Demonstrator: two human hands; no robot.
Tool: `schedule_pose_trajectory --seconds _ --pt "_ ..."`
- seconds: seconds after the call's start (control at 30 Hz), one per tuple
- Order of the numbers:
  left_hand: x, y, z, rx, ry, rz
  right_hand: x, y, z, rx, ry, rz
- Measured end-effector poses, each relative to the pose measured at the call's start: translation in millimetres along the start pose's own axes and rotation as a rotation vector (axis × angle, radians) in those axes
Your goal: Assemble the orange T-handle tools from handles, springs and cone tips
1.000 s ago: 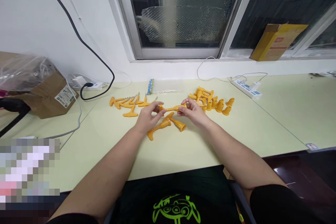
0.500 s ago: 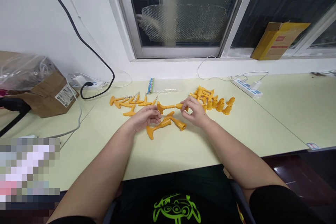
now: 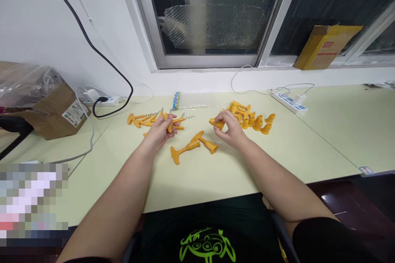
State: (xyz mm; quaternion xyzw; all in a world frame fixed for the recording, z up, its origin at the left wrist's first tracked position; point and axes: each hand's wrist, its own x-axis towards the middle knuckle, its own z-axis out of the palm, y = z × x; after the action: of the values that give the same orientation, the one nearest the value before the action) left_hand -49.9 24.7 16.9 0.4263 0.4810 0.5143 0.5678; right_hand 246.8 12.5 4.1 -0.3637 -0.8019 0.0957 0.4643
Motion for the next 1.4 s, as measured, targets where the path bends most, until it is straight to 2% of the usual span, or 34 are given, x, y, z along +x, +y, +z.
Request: schedule_pose_trajectory --seconds 0.07,0.17,0.23,0.33,0.43,0.6,0.7,0.83,1.03,1.1,1.2,1.3,1.4 --pt "3 7 -8.3 -0.003 0.074 0.025 0 4 -3 -0.005 -0.008 0.028" --pt "6 13 -20.7 0.082 0.104 0.076 0 9 -4 0.005 -0.038 0.033" --pt "8 13 -28.5 0.286 0.152 0.139 0 12 -4 0.007 -0.059 0.030" --pt "9 6 -37.2 0.771 0.227 0.250 -1 15 -2 0.011 -0.077 0.020" --pt "12 -4 -39.4 1.113 0.189 0.318 -1 16 -1 0.018 -0.094 0.017" --pt "18 -13 -35.2 1.299 0.128 0.383 -1 15 -1 -0.008 -0.132 0.080" --pt "21 -15 -36.3 1.366 0.136 0.367 0 16 -5 -0.066 -0.108 0.106" --pt "24 -18 -40.5 1.396 0.136 0.311 2 24 -16 -0.208 0.013 0.180" --pt "23 -20 -40.7 1.432 0.176 0.256 1 46 -36 -0.205 0.070 0.272" --pt "23 -20 -40.0 1.423 0.191 0.277 0 50 -41 -0.213 0.068 0.285" --pt "20 -20 -38.2 1.381 0.180 0.384 -1 51 -44 -0.217 0.011 0.272" --pt "13 -16 -32.5 1.298 0.059 0.532 -1 48 -45 -0.214 -0.085 0.236" --pt "2 -11 -21.0 1.193 -0.170 0.598 -1 46 -44 -0.276 -0.163 0.257"
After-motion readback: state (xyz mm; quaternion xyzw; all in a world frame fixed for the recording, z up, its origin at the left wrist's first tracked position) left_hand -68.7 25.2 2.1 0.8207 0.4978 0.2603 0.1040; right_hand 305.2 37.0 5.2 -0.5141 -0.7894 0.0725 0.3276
